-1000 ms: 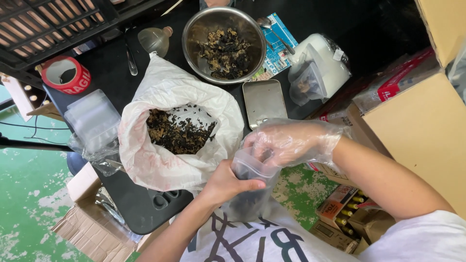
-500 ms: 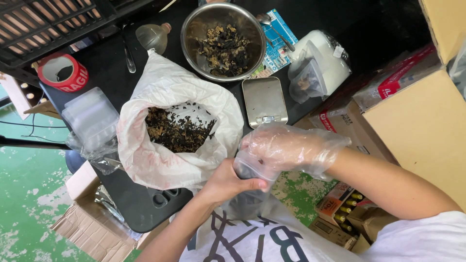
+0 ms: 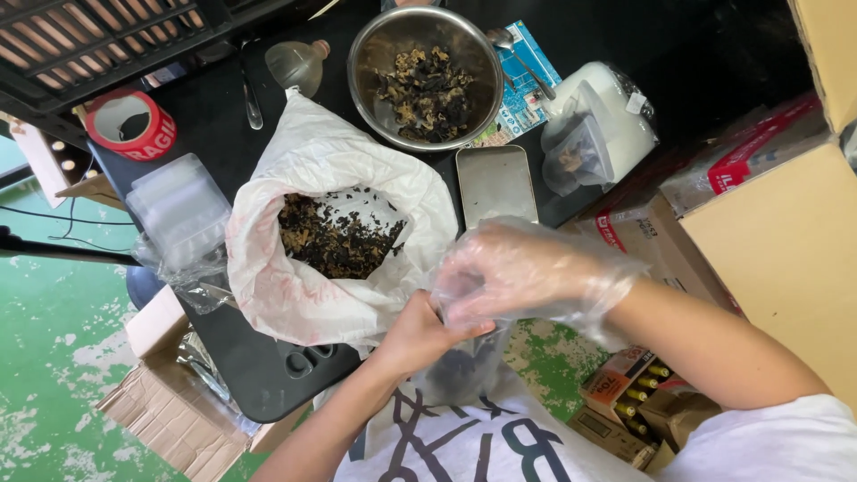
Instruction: Bagging and weighing portions of dried food into small plastic pouches.
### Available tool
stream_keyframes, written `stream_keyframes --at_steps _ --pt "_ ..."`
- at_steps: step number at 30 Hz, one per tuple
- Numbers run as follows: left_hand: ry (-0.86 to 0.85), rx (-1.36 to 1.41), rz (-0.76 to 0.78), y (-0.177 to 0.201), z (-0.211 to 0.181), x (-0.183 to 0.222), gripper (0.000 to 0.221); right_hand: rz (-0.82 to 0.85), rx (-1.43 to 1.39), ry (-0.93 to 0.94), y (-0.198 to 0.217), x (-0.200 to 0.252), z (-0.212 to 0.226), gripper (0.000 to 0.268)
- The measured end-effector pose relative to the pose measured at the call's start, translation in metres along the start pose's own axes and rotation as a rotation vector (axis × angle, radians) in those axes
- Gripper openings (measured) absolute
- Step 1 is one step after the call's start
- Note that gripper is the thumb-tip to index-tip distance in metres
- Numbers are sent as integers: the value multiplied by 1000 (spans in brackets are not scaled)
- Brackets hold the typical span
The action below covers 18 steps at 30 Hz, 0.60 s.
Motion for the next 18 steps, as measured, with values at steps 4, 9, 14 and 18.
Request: stream_keyframes --at_steps 4,9,14,18 --pt "59 -104 -90 -4 -22 3 40 -89 99 250 -20 -23 -14 22" --pt "-37 -45 -38 0 -22 -2 24 -130 115 272 -22 -28 -17 36" --pt "-5 -32 -16 0 -22 0 25 -150 102 290 -17 -22 -19 42" --pt "10 -57 -2 3 -14 -4 20 -107 82 185 -19 -20 -29 43"
Point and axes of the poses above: each hand's wrist, its own x-axis away from the middle knuckle, its own y-axis out of the back of the hand, z = x × y, the point moved 6 cm from there along -x, towards the middle knuckle, and after that the axes turned 15 degrees about -z, right-handed, at the moved point
